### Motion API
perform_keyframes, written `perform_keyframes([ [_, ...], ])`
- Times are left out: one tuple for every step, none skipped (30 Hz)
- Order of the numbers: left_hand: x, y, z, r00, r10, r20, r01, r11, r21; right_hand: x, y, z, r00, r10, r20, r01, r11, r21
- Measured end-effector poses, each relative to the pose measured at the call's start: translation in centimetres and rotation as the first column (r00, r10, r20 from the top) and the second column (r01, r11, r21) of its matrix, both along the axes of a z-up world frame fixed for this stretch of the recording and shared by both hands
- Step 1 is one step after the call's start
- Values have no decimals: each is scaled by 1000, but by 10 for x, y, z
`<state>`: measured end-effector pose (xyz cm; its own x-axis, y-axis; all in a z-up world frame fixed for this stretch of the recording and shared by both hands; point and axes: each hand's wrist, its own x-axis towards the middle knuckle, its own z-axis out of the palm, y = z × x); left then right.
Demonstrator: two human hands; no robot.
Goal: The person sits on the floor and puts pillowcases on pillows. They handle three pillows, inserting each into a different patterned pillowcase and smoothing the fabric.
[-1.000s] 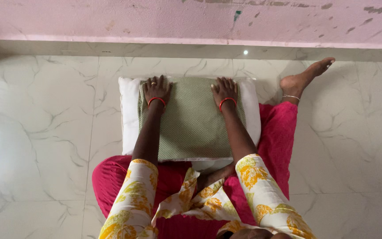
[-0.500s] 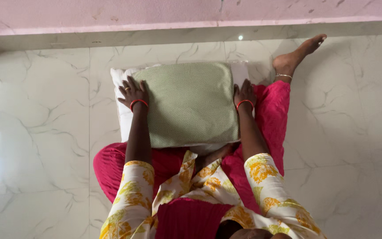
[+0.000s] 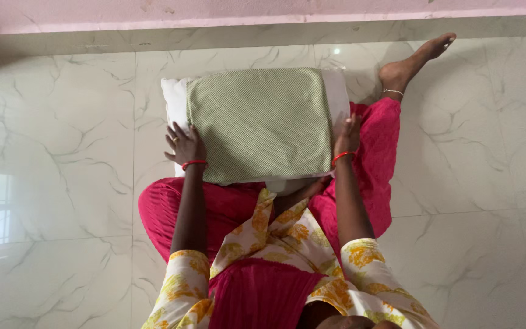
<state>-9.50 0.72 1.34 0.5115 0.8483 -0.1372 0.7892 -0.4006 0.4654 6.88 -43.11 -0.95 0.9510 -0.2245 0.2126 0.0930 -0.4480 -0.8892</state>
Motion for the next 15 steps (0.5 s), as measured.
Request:
perform_keyframes([
  [2, -22, 7, 988, -138, 75, 128, 984, 125, -8, 15, 2, 996, 17, 84, -2, 985, -171],
  [6, -44, 14, 951, -281, 132, 241, 936, 256, -15, 38, 7, 990, 84, 117, -53, 968, -245],
  [12, -68, 17, 901, -414, 130, 362, 882, 303, -27, 66, 11, 978, 153, 139, -103, 943, -318],
  [20, -93, 19, 833, -540, 121, 473, 809, 349, -37, 92, 16, 948, 273, 161, -201, 911, -359],
  [33, -115, 19, 800, -592, 97, 527, 770, 360, -45, 116, 20, 903, 391, 177, -297, 867, -400],
  [47, -131, 19, 763, -642, 72, 578, 728, 369, -54, 139, 24, 888, 438, 139, -343, 833, -434],
  [56, -141, 18, 762, -647, 7, 576, 683, 449, -56, 153, 27, 870, 483, 101, -387, 795, -468],
  [63, -149, 16, 762, -645, -58, 574, 630, 523, -55, 158, 30, 878, 478, 33, -384, 744, -547],
  [69, -151, 16, 763, -635, -121, 569, 570, 593, -51, 162, 32, 885, 465, -33, -383, 684, -621],
  [69, -145, 15, 747, -655, -113, 622, 627, 469, -46, 166, 32, 890, 445, -98, -383, 615, -689],
  [67, -133, 15, 732, -674, -100, 662, 668, 340, -41, 160, 32, 894, 422, -148, -387, 563, -731],
  [65, -127, 15, 718, -691, -82, 691, 693, 203, -40, 147, 32, 897, 395, -197, -392, 507, -768],
  [68, -125, 15, 718, -688, -106, 692, 691, 209, -33, 137, 33, 901, 364, -238, -394, 451, -801],
  [71, -124, 14, 718, -684, -129, 694, 688, 214, -23, 132, 33, 902, 354, -246, -394, 445, -804],
  [74, -124, 13, 715, -681, -155, 698, 684, 214, -16, 127, 32, 904, 340, -260, -397, 438, -806],
])
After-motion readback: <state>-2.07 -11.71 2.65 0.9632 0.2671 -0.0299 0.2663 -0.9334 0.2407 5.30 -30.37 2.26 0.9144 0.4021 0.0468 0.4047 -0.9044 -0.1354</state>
